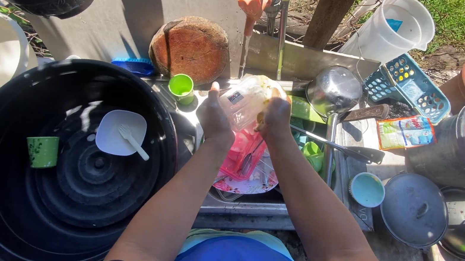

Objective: Washing dishes and food containers in an outdoor sink.

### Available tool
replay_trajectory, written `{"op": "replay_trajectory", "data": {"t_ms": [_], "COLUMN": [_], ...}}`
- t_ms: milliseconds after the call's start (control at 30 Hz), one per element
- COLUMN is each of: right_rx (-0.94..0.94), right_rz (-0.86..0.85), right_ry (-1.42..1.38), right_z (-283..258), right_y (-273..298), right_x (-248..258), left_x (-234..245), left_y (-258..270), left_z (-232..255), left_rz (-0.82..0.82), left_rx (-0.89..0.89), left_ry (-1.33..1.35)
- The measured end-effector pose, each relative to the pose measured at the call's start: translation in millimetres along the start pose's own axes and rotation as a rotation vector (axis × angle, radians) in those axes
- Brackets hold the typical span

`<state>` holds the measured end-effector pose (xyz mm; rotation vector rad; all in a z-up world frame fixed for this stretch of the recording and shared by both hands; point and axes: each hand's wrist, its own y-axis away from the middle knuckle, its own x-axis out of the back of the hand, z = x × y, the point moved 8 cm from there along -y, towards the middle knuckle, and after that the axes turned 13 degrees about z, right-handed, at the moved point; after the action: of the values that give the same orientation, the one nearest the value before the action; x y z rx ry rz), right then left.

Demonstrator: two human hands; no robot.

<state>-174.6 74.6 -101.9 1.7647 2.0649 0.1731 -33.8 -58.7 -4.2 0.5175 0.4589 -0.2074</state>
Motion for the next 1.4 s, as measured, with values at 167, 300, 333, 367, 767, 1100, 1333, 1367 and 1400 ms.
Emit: {"op": "replay_trajectory", "data": {"t_ms": [167, 300, 333, 367, 767, 1100, 1333, 1367, 1400], "right_rx": [1.367, 1.522, 1.245, 0.963, 0.904, 1.364, 1.137, 1.062, 1.063], "right_rz": [0.344, 0.124, -0.02, -0.153, 0.079, -0.384, -0.47, -0.515, -0.515], "right_ry": [0.747, 0.747, 0.575, 0.404, 0.394, 1.073, 0.724, 0.626, 0.626], "right_z": [-100, -144, -143, -137, -88, -129, -160, -159, -158], "right_y": [132, 143, 119, 97, 102, 115, 174, 170, 161], "right_x": [-54, -82, -77, -75, -53, -84, -106, -102, -102], "left_x": [1, -7, -6, -1, -24, 7, -4, 0, -6], "left_y": [-21, -2, -15, -26, 18, -35, -28, -22, -5], "left_z": [-53, -65, -84, -100, -23, -25, -64, -58, -39], "left_rz": [-0.121, -0.215, -0.434, -0.65, -0.167, -0.268, -0.813, -0.56, -0.56], "left_rx": [0.158, 0.576, 0.595, 0.602, 0.691, 0.405, 0.782, 0.701, 0.7], "left_ry": [0.174, 0.335, 0.49, 0.651, 0.38, 0.017, 0.414, 0.197, 0.197]}}
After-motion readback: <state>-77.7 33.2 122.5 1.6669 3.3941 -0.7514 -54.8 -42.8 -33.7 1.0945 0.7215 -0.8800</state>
